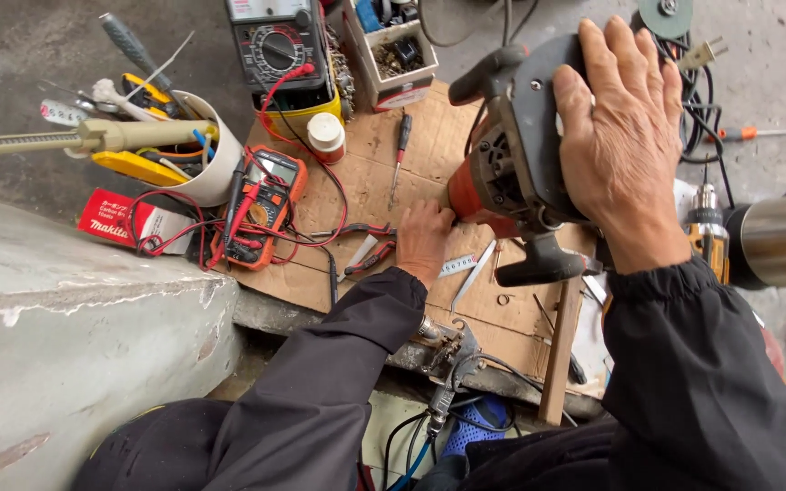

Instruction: Disassembling and inspecting a router base for repair or cleaning using pliers and other hand tools.

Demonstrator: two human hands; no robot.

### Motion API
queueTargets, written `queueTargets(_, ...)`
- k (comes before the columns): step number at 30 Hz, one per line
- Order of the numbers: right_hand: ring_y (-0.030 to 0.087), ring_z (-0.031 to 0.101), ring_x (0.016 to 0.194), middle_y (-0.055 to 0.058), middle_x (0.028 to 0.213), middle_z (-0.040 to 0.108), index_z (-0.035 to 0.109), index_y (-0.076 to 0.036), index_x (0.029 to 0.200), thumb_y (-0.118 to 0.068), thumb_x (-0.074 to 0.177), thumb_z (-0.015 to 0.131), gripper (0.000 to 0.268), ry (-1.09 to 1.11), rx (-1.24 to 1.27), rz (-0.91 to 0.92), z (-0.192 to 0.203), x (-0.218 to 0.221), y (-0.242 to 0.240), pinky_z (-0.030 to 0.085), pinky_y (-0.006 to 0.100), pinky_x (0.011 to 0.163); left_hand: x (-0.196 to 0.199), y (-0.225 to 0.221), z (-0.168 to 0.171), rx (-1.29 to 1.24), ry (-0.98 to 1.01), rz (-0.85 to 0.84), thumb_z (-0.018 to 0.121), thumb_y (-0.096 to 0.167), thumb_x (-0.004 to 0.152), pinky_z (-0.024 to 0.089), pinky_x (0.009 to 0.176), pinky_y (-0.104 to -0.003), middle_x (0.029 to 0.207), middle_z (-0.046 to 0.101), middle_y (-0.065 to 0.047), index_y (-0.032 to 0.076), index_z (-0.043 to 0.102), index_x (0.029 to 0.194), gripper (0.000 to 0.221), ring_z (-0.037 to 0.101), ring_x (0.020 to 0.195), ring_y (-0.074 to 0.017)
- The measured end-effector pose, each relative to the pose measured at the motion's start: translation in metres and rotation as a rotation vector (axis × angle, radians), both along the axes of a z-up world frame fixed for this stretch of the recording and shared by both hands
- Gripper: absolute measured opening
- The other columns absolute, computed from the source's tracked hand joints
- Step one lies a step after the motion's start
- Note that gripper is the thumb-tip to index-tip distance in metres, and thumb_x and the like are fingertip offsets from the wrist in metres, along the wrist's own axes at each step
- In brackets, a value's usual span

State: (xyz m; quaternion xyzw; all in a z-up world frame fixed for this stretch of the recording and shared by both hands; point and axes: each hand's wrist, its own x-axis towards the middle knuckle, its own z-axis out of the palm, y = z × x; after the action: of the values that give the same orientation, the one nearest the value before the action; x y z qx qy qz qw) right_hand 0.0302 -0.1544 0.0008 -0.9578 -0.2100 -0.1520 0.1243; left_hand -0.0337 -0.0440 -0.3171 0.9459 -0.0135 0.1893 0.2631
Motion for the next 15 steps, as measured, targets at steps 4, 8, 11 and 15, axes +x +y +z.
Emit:
queueTargets(4, 0.046, 0.034, 0.160, 0.030, 0.173, 0.048, 0.055, 0.001, 0.170, -0.031, 0.124, 0.045, 0.057, 0.030, -0.018, -0.006, 0.003, -0.002, 0.002, 0.016, 0.055, 0.127, -0.013, 0.006, 0.034, -0.282, -0.084, 0.111, 0.081, 0.021, 0.084, 0.052, 0.081, -0.043, 0.094, 0.060, -0.005, 0.011, 0.070, 0.090, 0.016, 0.061, 0.087, -0.0287)
queueTargets(8, 0.047, 0.036, 0.160, 0.033, 0.172, 0.050, 0.058, 0.007, 0.168, -0.031, 0.125, 0.047, 0.059, 0.023, -0.024, -0.002, 0.004, -0.004, 0.003, 0.017, 0.054, 0.127, 0.002, 0.036, 0.093, -0.674, 0.010, 0.309, 0.079, 0.015, 0.091, 0.057, 0.075, -0.038, 0.094, 0.073, -0.007, 0.006, 0.071, 0.102, 0.017, 0.069, 0.078, -0.0252)
queueTargets(11, 0.046, 0.032, 0.161, 0.033, 0.173, 0.047, 0.057, 0.007, 0.169, -0.032, 0.126, 0.046, 0.059, 0.044, -0.019, -0.007, 0.007, -0.005, 0.004, 0.016, 0.056, 0.128, 0.052, 0.048, 0.081, -1.488, 0.363, 0.423, 0.078, 0.018, 0.090, 0.056, 0.073, -0.025, 0.093, 0.078, -0.007, 0.001, 0.074, 0.112, 0.028, 0.070, 0.077, -0.0131)
queueTargets(15, 0.048, 0.034, 0.160, 0.034, 0.173, 0.048, 0.057, 0.007, 0.169, -0.031, 0.125, 0.046, 0.059, 0.053, -0.035, -0.030, 0.009, -0.003, 0.004, 0.017, 0.056, 0.128, 0.098, 0.039, 0.047, -1.817, 0.483, 0.105, 0.075, 0.011, 0.095, 0.057, 0.079, -0.027, 0.104, 0.076, -0.012, -0.003, 0.070, 0.129, 0.037, 0.068, 0.084, -0.0152)
